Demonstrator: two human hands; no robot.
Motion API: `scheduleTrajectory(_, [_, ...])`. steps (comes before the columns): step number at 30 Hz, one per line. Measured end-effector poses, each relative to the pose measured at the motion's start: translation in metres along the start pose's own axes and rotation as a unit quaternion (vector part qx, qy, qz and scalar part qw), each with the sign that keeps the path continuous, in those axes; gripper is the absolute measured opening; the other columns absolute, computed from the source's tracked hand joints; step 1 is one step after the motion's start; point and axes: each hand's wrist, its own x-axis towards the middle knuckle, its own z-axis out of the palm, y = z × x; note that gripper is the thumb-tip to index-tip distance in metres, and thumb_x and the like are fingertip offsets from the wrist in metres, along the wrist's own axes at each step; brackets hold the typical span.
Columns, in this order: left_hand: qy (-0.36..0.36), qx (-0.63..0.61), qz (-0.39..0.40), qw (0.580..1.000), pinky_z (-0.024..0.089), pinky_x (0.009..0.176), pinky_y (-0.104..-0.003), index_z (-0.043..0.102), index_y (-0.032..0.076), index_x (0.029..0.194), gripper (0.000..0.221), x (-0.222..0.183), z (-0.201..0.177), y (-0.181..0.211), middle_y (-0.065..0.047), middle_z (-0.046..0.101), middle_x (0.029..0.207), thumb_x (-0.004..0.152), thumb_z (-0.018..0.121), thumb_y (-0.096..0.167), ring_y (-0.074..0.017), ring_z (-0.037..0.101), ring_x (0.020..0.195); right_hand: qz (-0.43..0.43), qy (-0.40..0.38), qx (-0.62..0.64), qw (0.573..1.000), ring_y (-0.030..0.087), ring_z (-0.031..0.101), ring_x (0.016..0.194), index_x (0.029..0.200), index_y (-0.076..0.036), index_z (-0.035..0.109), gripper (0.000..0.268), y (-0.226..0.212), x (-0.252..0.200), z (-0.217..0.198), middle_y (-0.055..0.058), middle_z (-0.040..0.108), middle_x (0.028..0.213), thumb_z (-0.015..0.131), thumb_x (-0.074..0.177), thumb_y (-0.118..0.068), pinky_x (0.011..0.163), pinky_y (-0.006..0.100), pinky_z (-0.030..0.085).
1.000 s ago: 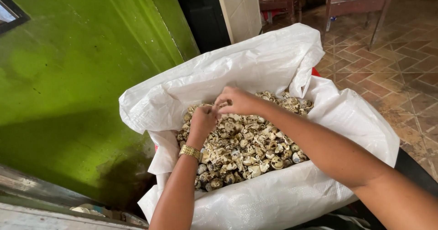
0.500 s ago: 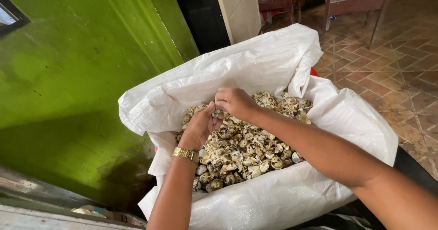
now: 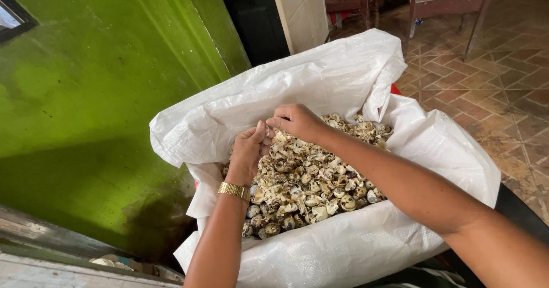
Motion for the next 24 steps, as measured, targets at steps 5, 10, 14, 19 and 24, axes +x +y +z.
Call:
scheduleTrajectory(5, [0.012,-0.006,-0.014,1.000,0.047,0.052,-0.019,0.072,-0.001,0.100,0.036,0.021,-0.011,-0.022,-0.007,0.059,0.069,0.104,0.063,0.033,-0.0103,0.055,0.054,-0.027,-0.021,-0.034,0.999,0.034,0.067,0.083,0.083,-0.010,0.062,0.021,-0.009,-0.003,0.002,0.011,0.063,0.080,0.069,0.096,-0.023,0.077,0.043,0.053])
scheduleTrajectory(10, [-0.031,-0.002,-0.004,1.000,0.056,0.064,-0.022,0.071,-0.002,0.114,0.031,0.026,-0.018,-0.025,-0.009,0.070,0.083,0.106,0.059,0.025,-0.0115,0.068,0.067,-0.004,0.003,-0.033,0.999,0.029,0.066,0.078,0.081,-0.010,0.064,0.019,-0.015,-0.003,0.000,0.006,0.062,0.077,0.073,0.094,-0.022,0.075,0.040,0.053])
scheduleTrajectory(14, [-0.026,-0.008,0.007,1.000,0.061,0.065,-0.024,0.069,-0.004,0.116,0.029,0.023,-0.013,-0.021,-0.014,0.073,0.083,0.102,0.067,0.021,-0.0164,0.074,0.067,0.041,0.022,-0.057,0.997,0.026,0.056,0.060,0.070,-0.009,0.059,0.038,-0.013,-0.005,0.000,0.008,0.055,0.059,0.070,0.097,-0.033,0.064,0.038,0.048])
scheduleTrajectory(19, [0.000,-0.014,0.015,1.000,0.058,0.057,-0.021,0.069,-0.003,0.112,0.030,0.022,-0.013,-0.018,-0.013,0.075,0.080,0.101,0.068,0.025,-0.0162,0.074,0.062,-0.043,0.020,-0.024,0.999,0.018,0.058,0.067,0.086,-0.012,0.066,0.023,-0.008,-0.002,0.010,0.001,0.058,0.074,0.076,0.096,-0.030,0.066,0.033,0.050])
scheduleTrajectory(24, [-0.016,-0.031,-0.015,0.999,0.060,0.061,-0.026,0.068,-0.004,0.113,0.039,0.011,-0.002,-0.011,-0.014,0.075,0.086,0.103,0.064,0.034,-0.0201,0.075,0.068,-0.118,0.005,-0.127,0.985,0.034,0.065,0.083,0.092,-0.013,0.061,0.016,-0.010,-0.007,0.019,0.007,0.055,0.085,0.068,0.097,-0.025,0.075,0.041,0.055])
